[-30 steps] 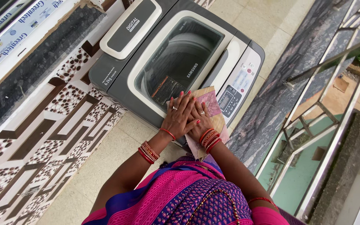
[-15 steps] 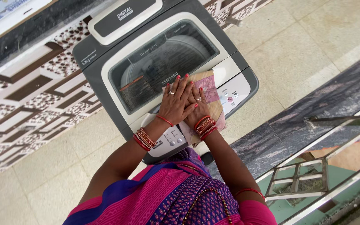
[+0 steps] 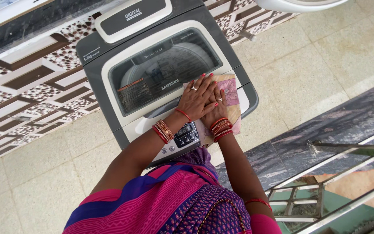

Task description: The person wipes the top, control panel, and sides of a washing machine using a cloth.

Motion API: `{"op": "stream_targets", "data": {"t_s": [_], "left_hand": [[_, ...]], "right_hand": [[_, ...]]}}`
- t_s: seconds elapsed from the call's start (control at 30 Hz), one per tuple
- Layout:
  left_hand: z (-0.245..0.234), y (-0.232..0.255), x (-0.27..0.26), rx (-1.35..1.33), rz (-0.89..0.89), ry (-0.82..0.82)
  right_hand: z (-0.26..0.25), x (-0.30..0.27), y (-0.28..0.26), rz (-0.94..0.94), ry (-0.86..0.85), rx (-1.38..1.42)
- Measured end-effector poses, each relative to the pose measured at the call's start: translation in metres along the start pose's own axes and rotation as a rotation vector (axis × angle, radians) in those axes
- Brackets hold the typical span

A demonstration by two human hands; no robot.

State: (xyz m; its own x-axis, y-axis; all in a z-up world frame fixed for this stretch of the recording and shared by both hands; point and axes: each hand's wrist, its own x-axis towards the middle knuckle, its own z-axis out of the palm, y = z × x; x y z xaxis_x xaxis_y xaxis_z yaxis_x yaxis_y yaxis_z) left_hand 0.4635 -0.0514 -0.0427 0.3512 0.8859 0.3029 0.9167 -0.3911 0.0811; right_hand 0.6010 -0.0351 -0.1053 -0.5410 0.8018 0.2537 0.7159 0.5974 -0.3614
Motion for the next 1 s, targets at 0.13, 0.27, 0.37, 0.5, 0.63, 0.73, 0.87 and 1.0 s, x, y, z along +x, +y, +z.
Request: {"op": "stream_targets", "data": {"t_s": [0.13, 0.27, 0.37, 0.5, 0.63, 0.73, 0.87, 1.0], "left_hand": [[0.012, 0.004, 0.024, -0.005, 0.068, 0.003], [0.027, 0.011, 0.050, -0.035, 0.038, -0.050], [0.039, 0.014, 0.058, -0.044, 0.018, -0.106], [0.043, 0.022, 0.089, -0.059, -0.055, -0.150], [0.053, 0.033, 0.120, -0.027, -0.165, -0.124], [0.062, 0.038, 0.153, -0.055, -0.283, -0.133], [0.085, 0.053, 0.174, -0.007, -0.358, -0.109], [0.086, 0.069, 0.163, 0.102, -0.490, -0.017]], "right_hand": [[-0.003, -0.001, 0.025, 0.048, 0.033, -0.018], [-0.013, 0.004, 0.046, 0.075, 0.050, -0.052], [-0.019, 0.002, 0.050, 0.126, -0.010, -0.054], [-0.038, 0.024, 0.076, 0.036, 0.014, -0.057], [-0.046, 0.045, 0.116, -0.001, -0.103, -0.092], [-0.041, 0.070, 0.158, -0.084, -0.087, 0.008], [-0.005, 0.081, 0.204, -0.173, -0.099, 0.246], [0.006, 0.084, 0.211, -0.355, -0.135, -0.007]]}}
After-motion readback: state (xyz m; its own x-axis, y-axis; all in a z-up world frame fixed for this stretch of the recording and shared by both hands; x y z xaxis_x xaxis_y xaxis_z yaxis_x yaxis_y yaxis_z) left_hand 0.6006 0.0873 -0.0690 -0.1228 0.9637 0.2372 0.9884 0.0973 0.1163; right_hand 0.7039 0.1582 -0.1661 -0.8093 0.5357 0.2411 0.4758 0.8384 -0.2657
